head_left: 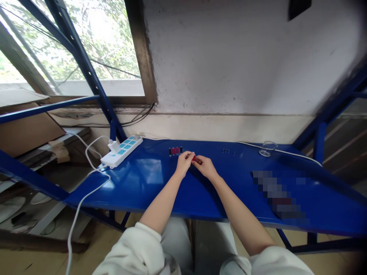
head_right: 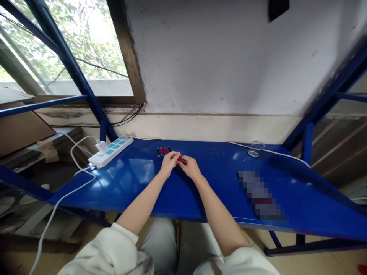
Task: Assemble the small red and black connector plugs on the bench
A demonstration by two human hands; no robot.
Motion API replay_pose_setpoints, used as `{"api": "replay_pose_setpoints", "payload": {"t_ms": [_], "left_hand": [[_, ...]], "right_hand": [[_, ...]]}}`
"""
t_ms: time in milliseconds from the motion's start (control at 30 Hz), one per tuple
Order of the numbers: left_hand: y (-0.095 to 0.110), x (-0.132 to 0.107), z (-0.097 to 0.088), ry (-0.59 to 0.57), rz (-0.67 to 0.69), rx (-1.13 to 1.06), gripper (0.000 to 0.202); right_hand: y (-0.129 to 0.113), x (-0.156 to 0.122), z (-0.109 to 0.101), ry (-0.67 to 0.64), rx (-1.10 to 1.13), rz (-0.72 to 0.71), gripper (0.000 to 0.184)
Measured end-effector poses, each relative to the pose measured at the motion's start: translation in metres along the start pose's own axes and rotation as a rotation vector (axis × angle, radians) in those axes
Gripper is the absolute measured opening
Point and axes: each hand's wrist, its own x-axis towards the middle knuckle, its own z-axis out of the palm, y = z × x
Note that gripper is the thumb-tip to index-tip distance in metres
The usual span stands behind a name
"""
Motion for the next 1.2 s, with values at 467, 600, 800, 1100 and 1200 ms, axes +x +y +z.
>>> {"api": "replay_pose_setpoints", "payload": {"t_ms": [467,600,800,1100,1200], "left_hand": [[-0.006,-0.001,-0.002,0.039,0.101,0.281,0.024],[-0.007,-0.002,0.002,0.01,0.183,0.392,0.027],[-0.009,-0.002,0.003,0.008,0.242,0.471,0.026],[-0.006,-0.004,0.003,-0.01,0.242,0.499,0.027],[-0.006,-0.004,0.003,-0.01,0.24,0.512,0.027]], "right_hand": [[0.062,0.057,-0.03,0.16,-0.423,0.265,0.014],[0.07,0.063,-0.029,0.146,-0.458,0.302,0.014],[0.072,0.067,-0.026,0.071,-0.524,0.359,0.014],[0.081,0.072,-0.028,0.011,-0.543,0.388,0.017],[0.084,0.073,-0.03,0.0,-0.529,0.384,0.016]]}}
